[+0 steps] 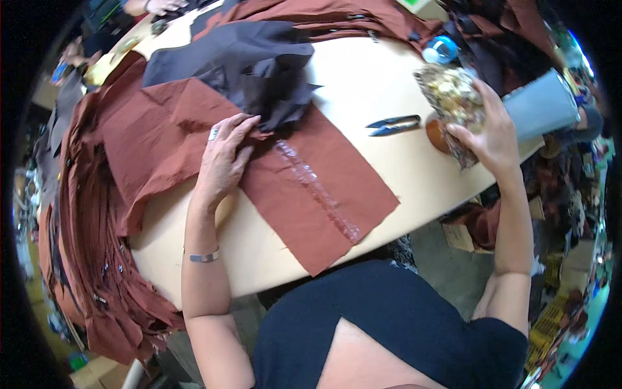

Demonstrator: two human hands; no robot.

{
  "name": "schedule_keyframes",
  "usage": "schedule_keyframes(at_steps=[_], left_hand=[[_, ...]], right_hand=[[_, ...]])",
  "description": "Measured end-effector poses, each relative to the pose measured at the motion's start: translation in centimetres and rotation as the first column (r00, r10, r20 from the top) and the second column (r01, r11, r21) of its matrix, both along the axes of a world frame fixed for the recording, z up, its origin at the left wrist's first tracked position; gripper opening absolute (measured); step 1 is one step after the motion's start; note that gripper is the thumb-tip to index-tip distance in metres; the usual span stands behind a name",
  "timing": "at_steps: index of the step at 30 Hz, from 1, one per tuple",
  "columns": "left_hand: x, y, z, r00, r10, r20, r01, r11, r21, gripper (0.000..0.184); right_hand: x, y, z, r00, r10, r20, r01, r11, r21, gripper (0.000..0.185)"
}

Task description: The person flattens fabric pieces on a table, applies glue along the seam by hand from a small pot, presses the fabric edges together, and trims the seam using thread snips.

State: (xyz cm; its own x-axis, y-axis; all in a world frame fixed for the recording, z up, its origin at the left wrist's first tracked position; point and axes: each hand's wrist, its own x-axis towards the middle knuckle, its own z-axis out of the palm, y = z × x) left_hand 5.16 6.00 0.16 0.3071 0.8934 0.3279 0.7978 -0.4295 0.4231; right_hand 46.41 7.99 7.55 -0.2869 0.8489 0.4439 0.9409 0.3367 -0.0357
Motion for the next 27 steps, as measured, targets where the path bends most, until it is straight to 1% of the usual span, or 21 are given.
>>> schedule_keyframes(at_steps=[1,2,4,5,6,7,8,9,10,12,13,16,17,20,22,24,25,26,27], left_hand=[[-0.2,-0.1,0.2,0.999,0.047,0.013,-0.046,0.999,-0.020,0.039],[-0.4,-0.2,0.4,0.995,0.094,0.026,-0.093,0.995,-0.041,0.038],[-0.3,-0.2,1.8,0.965,0.229,-0.125,-0.243,0.963,-0.114,0.043],[-0.2,-0.1,2.6,0.937,0.289,-0.199,-0.318,0.938,-0.139,0.046],[-0.1,0.0,3.1,0.912,0.307,-0.271,-0.361,0.916,-0.176,0.050],[0.1,0.2,3.7,0.884,0.320,-0.340,-0.403,0.891,-0.211,0.055],[0.3,0.3,4.2,0.853,0.326,-0.407,-0.445,0.862,-0.244,0.059],[0.4,0.2,4.2,0.845,0.301,-0.441,-0.427,0.878,-0.218,0.068],[1.1,0.1,4.5,0.832,0.272,-0.484,-0.425,0.873,-0.239,0.069],[1.9,1.1,4.1,0.827,0.284,-0.485,-0.466,0.829,-0.310,0.077],[1.9,1.7,3.7,0.846,0.337,-0.413,-0.487,0.803,-0.343,0.074],[0.8,3.8,2.8,0.830,0.404,-0.385,-0.536,0.770,-0.346,0.069],[0.7,4.2,2.8,0.815,0.421,-0.398,-0.556,0.762,-0.332,0.065],[0.2,5.1,2.6,0.805,0.411,-0.428,-0.562,0.758,-0.331,0.065],[-0.3,5.7,2.3,0.830,0.370,-0.418,-0.522,0.779,-0.347,0.061],[-1.1,6.2,1.6,0.845,0.321,-0.428,-0.484,0.799,-0.357,0.058],[-1.2,6.2,1.1,0.850,0.322,-0.417,-0.463,0.834,-0.300,0.049],[-1.4,6.2,0.8,0.867,0.298,-0.400,-0.430,0.852,-0.298,0.046],[-1.3,5.9,1.2,0.882,0.275,-0.382,-0.398,0.869,-0.294,0.042]], right_hand=[[-0.3,-0.7,-0.1,0.999,-0.006,-0.050,0.007,1.000,0.007,0.076],[0.2,-0.9,-0.4,0.992,0.019,-0.124,-0.019,1.000,-0.005,0.070],[0.5,-1.0,-0.5,0.926,-0.010,-0.377,-0.023,0.996,-0.083,0.063],[0.9,-0.7,-0.8,0.933,-0.006,-0.361,-0.021,0.997,-0.070,0.059],[1.3,-0.4,-1.1,0.939,-0.002,-0.344,-0.017,0.998,-0.053,0.056],[1.6,-0.3,-1.2,0.962,0.025,-0.273,-0.025,1.000,0.005,0.053],[1.6,-0.2,-1.3,0.958,0.030,-0.285,-0.029,1.000,0.007,0.052],[1.5,-0.5,-1.2,0.955,0.033,-0.294,-0.030,0.999,0.015,0.052],[1.4,-0.5,-1.3,0.952,0.034,-0.305,-0.031,0.999,0.016,0.051],[0.9,-0.4,-1.2,0.959,0.015,-0.284,-0.003,0.999,0.041,0.044],[0.7,-0.2,-1.1,0.960,0.015,-0.281,-0.001,0.999,0.050,0.042],[0.6,-0.2,-0.6,0.963,0.005,-0.270,0.012,0.998,0.060,0.036],[0.7,-0.3,-0.4,0.963,0.001,-0.269,0.012,0.999,0.047,0.036],[0.7,-0.4,0.0,0.959,-0.004,-0.282,0.015,0.999,0.038,0.035],[0.8,-0.5,0.0,0.955,-0.009,-0.296,0.019,0.999,0.032,0.034],[0.8,-0.7,-0.2,0.934,-0.015,-0.357,0.024,0.999,0.023,0.036],[1.0,-0.6,-0.6,0.929,-0.023,-0.370,0.034,0.999,0.023,0.037],[1.3,-0.6,-0.8,0.924,-0.031,-0.382,0.042,0.999,0.022,0.037],[1.5,-0.6,-0.9,0.911,-0.059,-0.408,0.038,0.997,-0.060,0.045]])
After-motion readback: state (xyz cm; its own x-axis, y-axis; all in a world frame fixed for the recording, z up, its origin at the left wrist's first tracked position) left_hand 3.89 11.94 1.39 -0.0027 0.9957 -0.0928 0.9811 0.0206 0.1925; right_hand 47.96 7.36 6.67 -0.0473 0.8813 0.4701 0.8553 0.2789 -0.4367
